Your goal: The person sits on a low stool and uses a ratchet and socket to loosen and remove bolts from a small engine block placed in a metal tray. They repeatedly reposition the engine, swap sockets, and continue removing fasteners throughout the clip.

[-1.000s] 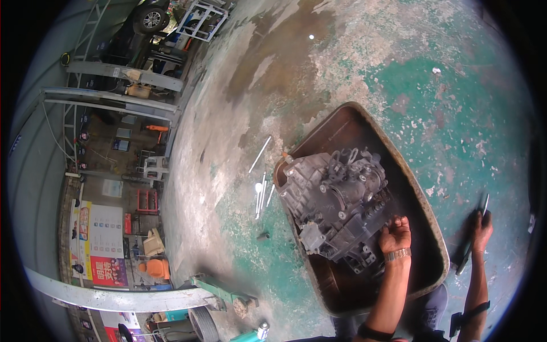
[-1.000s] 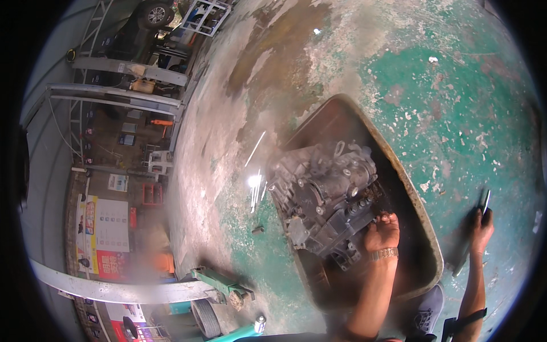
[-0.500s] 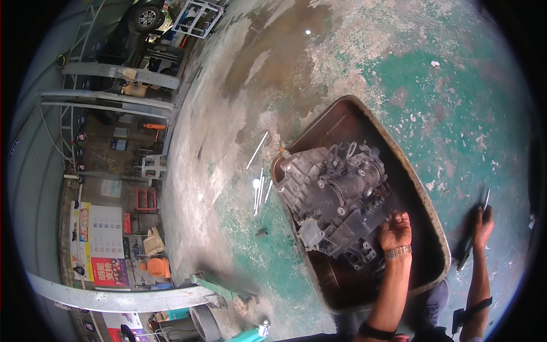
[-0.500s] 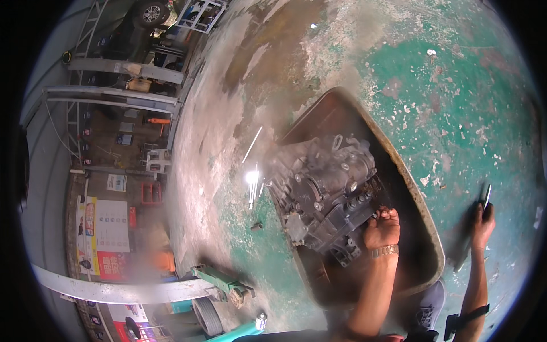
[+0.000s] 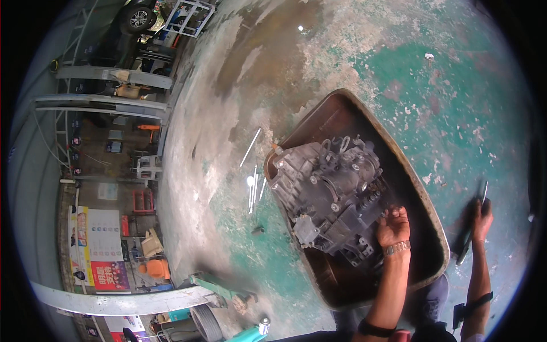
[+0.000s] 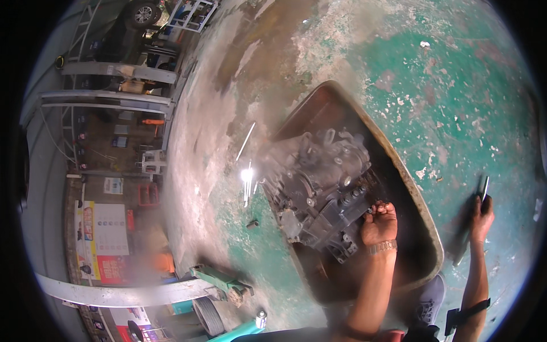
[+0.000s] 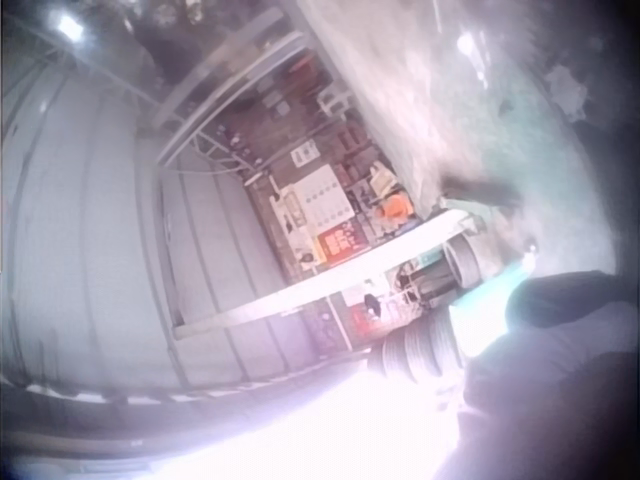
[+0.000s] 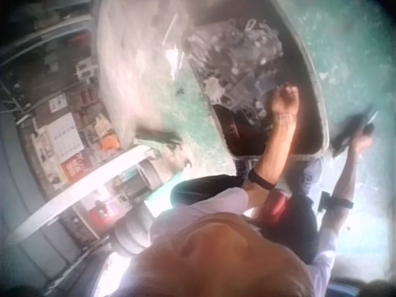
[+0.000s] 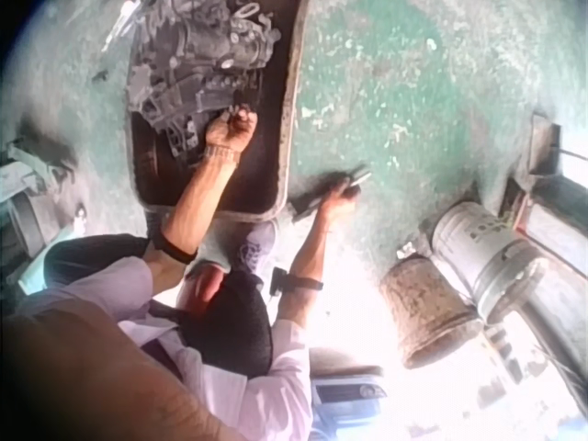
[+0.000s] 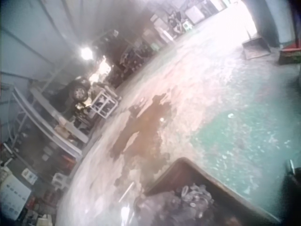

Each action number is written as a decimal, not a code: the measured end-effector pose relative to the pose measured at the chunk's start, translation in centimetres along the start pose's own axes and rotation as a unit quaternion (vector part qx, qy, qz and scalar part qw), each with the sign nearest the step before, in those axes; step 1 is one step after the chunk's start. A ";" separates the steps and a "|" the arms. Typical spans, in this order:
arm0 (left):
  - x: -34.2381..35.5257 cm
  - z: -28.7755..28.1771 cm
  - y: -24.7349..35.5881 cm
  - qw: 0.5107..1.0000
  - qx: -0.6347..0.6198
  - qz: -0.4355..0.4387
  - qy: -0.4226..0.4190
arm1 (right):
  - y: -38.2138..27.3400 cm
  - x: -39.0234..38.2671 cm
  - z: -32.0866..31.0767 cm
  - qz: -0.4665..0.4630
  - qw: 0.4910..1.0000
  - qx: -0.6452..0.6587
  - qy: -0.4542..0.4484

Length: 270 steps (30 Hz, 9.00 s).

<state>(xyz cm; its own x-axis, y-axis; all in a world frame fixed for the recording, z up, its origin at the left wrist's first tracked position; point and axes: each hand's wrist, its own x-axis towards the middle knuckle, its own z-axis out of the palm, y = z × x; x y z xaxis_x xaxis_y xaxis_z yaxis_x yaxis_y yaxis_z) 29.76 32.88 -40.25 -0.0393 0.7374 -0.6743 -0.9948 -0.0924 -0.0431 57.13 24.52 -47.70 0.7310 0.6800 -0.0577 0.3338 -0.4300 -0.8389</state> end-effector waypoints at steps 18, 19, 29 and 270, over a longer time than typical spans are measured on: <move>0.1 -0.5 0.4 0.999 -0.016 -0.020 -0.025 | 1.2 0.3 0.2 -0.011 0.999 -0.033 0.002; 0.1 -0.8 0.5 0.997 -0.020 -0.039 -0.058 | 1.4 0.3 0.2 0.006 0.999 -0.031 -0.015; -0.1 -0.3 -0.1 1.000 -0.017 0.014 0.002 | 2.0 0.4 0.3 -0.024 0.998 -0.052 -0.005; -20.7 -23.1 3.9 0.455 0.874 0.039 0.163 | -1.5 0.6 0.1 0.019 0.984 -0.180 0.007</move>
<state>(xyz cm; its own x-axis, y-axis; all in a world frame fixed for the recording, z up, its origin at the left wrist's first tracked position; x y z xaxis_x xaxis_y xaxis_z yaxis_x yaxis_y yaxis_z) 28.85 1.79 -43.51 -0.3485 0.6125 -0.7095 0.4432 0.7747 0.4510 57.04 25.67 -46.53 0.7542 0.6521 -0.0767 0.4925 -0.6392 -0.5906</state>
